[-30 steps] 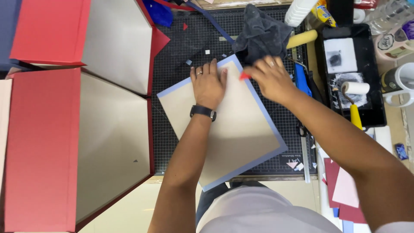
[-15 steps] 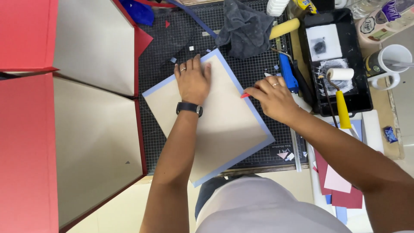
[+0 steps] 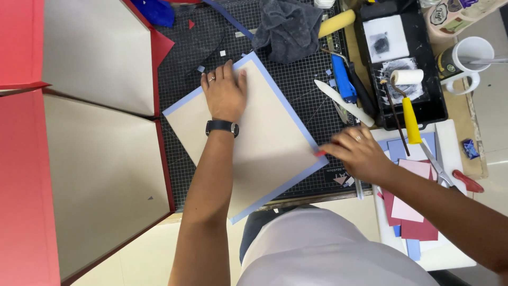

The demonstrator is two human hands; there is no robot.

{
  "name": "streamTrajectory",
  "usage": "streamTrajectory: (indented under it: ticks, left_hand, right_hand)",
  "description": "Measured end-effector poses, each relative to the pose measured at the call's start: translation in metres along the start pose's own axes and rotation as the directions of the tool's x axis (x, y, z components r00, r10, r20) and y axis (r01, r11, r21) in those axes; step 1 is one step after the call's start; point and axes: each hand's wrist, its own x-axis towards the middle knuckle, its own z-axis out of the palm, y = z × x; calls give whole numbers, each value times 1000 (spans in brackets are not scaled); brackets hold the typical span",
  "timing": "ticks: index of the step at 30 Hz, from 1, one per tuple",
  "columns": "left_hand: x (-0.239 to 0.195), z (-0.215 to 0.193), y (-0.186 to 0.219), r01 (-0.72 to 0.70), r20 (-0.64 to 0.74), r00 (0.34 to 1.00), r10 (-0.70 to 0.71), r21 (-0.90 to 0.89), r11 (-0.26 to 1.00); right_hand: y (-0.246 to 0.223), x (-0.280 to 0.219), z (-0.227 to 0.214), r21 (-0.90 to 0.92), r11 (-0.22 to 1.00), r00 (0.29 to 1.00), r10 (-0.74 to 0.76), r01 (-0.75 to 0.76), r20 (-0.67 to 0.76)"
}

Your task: Smoothing the edges of a cardboard box lid using a squeegee and trimming excess material with scissors.

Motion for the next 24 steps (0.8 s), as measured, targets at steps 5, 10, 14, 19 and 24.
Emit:
streamTrajectory:
  ticks: [5,10,14,19,24]
  left_hand:
    - [0,4,0,-4,11,1000,4,0,1000]
    - [1,5,-1,-3,2,1000,3,5,1000]
    - [-2,8,-3,-17,-33,999,17,5,1000]
    - [-2,17,-9,-38,-66,997,39,17,999]
    - [0,8,-3,-10,-23,1000,10,6,1000]
  right_hand:
    - [1,-18,7,-76,997,999,20,-17,35]
    - [0,-22,5,-46,999,999,11,-9,39]
    - [-3,-22,4,-60,998,998,16,-13,55]
    - [0,-33,7,-42,999,995,19,-15,97]
    - [4,-37,4,-72,997,991,33,-23,131]
